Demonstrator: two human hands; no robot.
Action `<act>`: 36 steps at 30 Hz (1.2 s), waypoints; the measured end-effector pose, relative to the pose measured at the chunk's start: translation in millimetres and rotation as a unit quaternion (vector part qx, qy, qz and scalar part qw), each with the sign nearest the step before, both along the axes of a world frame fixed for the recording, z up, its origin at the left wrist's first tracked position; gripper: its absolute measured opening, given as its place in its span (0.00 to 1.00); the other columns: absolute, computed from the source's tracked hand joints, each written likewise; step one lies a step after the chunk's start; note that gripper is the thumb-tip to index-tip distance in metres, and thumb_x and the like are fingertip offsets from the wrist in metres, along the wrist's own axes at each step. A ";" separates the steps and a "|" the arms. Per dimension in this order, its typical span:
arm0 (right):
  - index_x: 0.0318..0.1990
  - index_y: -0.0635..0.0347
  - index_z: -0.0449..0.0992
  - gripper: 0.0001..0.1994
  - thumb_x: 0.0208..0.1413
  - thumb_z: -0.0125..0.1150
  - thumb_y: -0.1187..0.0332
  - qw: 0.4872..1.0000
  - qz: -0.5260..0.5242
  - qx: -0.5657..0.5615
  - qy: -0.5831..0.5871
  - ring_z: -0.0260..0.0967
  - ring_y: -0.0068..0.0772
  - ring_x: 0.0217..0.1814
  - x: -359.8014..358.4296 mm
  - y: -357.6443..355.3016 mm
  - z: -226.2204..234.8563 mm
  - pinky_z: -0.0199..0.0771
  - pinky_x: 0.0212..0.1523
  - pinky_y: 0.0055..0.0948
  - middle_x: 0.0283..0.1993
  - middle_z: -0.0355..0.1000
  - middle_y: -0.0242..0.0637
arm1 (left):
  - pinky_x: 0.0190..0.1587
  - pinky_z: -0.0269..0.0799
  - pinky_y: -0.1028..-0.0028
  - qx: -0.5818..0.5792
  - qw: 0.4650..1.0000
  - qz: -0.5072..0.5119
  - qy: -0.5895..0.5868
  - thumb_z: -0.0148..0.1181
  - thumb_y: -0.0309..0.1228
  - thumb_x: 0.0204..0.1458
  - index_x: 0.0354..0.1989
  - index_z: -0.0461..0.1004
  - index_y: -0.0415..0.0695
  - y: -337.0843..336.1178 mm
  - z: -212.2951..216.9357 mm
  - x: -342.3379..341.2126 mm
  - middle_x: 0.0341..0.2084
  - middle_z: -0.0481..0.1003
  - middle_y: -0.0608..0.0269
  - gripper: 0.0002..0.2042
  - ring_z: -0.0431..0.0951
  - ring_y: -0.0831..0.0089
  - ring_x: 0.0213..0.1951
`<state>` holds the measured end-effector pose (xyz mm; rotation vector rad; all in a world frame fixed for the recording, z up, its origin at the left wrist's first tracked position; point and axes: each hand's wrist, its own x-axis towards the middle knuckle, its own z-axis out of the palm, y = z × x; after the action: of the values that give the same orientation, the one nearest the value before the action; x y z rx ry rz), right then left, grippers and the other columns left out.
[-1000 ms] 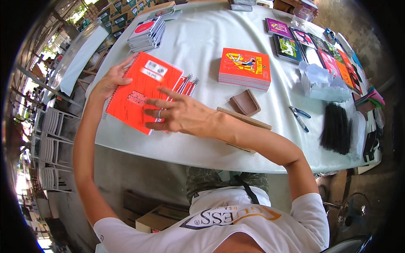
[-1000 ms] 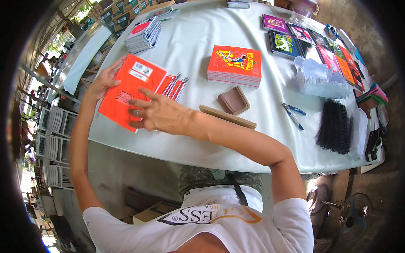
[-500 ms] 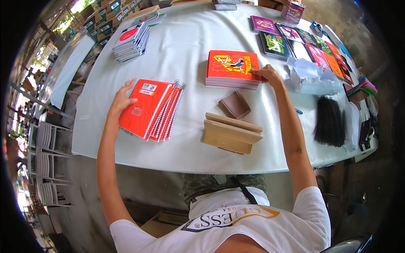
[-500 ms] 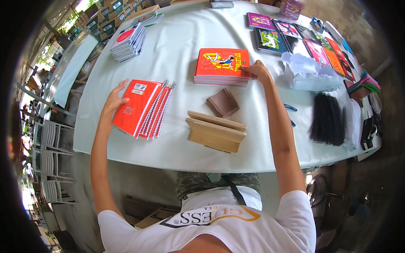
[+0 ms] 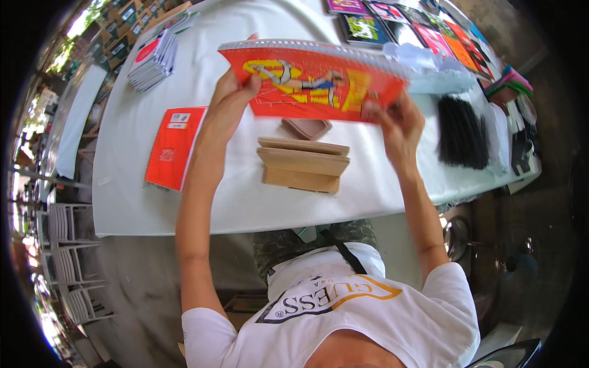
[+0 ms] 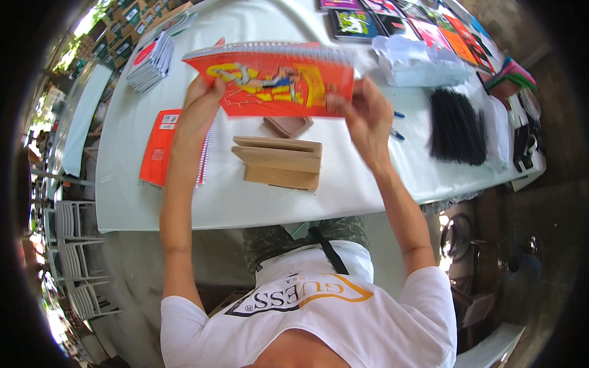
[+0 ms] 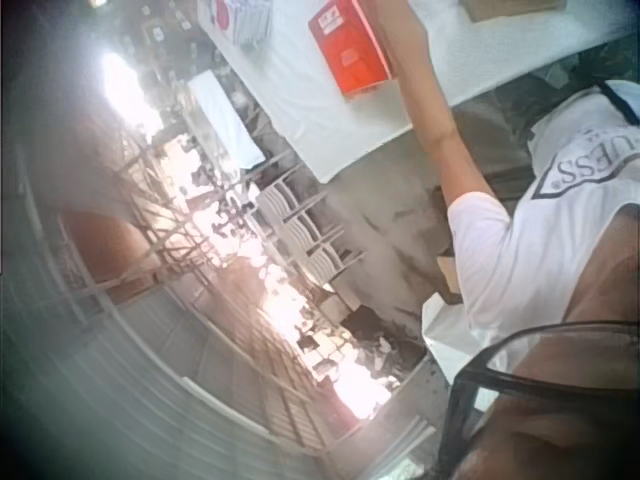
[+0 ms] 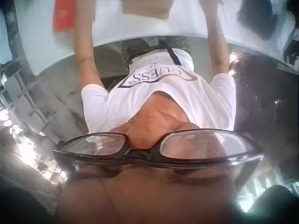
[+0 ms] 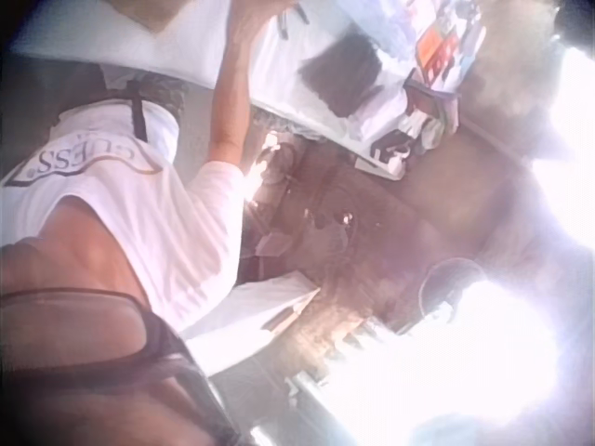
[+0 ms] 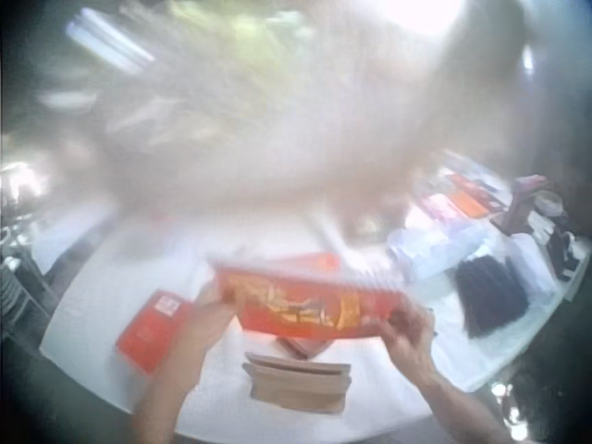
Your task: The person inserts a spiral coil into the holes of a notebook by hand and uses pliers to cut and bend the ends of the coil.
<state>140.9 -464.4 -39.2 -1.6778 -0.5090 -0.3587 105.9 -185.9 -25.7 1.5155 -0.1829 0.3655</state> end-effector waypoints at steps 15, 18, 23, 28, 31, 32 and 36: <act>0.43 0.66 0.79 0.11 0.52 0.63 0.86 0.985 0.115 0.117 0.048 0.75 0.30 0.43 -48.4 -32.4 -78.8 0.78 0.44 0.29 0.38 0.76 0.40 | 0.66 0.61 0.60 0.109 0.974 -0.196 -0.007 0.57 0.36 0.59 0.63 0.64 0.36 -18.0 3.2 -55.5 0.63 0.66 0.51 0.26 0.64 0.55 0.66; 0.44 0.66 0.77 0.14 0.51 0.58 0.89 0.989 0.117 -0.094 -0.001 0.74 0.42 0.42 -46.1 -36.8 -94.1 0.75 0.45 0.35 0.41 0.74 0.46 | 0.69 0.54 0.55 0.129 0.980 -0.145 0.037 0.64 0.48 0.52 0.70 0.52 0.39 -15.8 -17.3 -54.6 0.67 0.59 0.47 0.43 0.57 0.52 0.69; 0.60 0.69 0.55 0.29 0.48 0.55 0.85 0.950 0.097 -0.280 0.096 0.60 0.62 0.58 -58.3 -25.0 -130.8 0.63 0.59 0.50 0.57 0.59 0.58 | 0.72 0.42 0.57 -0.086 0.995 -0.026 0.032 0.75 0.55 0.36 0.74 0.37 0.43 -33.7 -110.3 -67.7 0.72 0.48 0.50 0.63 0.47 0.56 0.73; 0.53 0.62 0.66 0.25 0.46 0.65 0.77 0.931 0.176 -0.317 -0.047 0.62 0.55 0.58 -8.3 -57.0 -111.7 0.60 0.60 0.47 0.54 0.65 0.49 | 0.71 0.44 0.55 -0.042 0.996 0.047 0.057 0.76 0.60 0.31 0.75 0.34 0.46 -24.5 -122.2 -82.2 0.71 0.49 0.48 0.68 0.46 0.51 0.72; 0.45 0.59 0.74 0.16 0.47 0.68 0.72 0.925 -0.081 -0.361 -0.088 0.65 0.43 0.57 84.9 -111.3 -99.5 0.62 0.57 0.43 0.50 0.69 0.41 | 0.71 0.44 0.53 -0.049 0.992 0.118 0.012 0.74 0.63 0.28 0.75 0.32 0.48 -15.6 -112.1 -80.8 0.72 0.47 0.47 0.70 0.45 0.49 0.72; 0.40 0.59 0.77 0.12 0.49 0.67 0.67 0.875 -0.231 -0.416 -0.088 0.66 0.43 0.54 114.7 -133.8 -93.1 0.63 0.51 0.45 0.48 0.71 0.41 | 0.71 0.44 0.53 -0.048 0.993 0.109 0.013 0.74 0.63 0.28 0.75 0.32 0.48 -16.9 -107.5 -80.2 0.72 0.46 0.47 0.69 0.46 0.49 0.72; 0.32 0.59 0.80 0.07 0.47 0.64 0.67 0.672 -0.414 -0.596 -0.147 0.68 0.41 0.46 184.5 -187.3 -106.7 0.60 0.44 0.46 0.42 0.73 0.40 | 0.71 0.46 0.54 -0.052 0.996 0.076 0.017 0.72 0.63 0.32 0.75 0.33 0.46 -21.3 -98.7 -86.3 0.72 0.46 0.47 0.67 0.48 0.51 0.72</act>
<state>325.4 -651.7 -145.8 -3.1631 -0.1063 -1.1489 19.6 -207.2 -124.3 1.4352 -0.0210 0.4631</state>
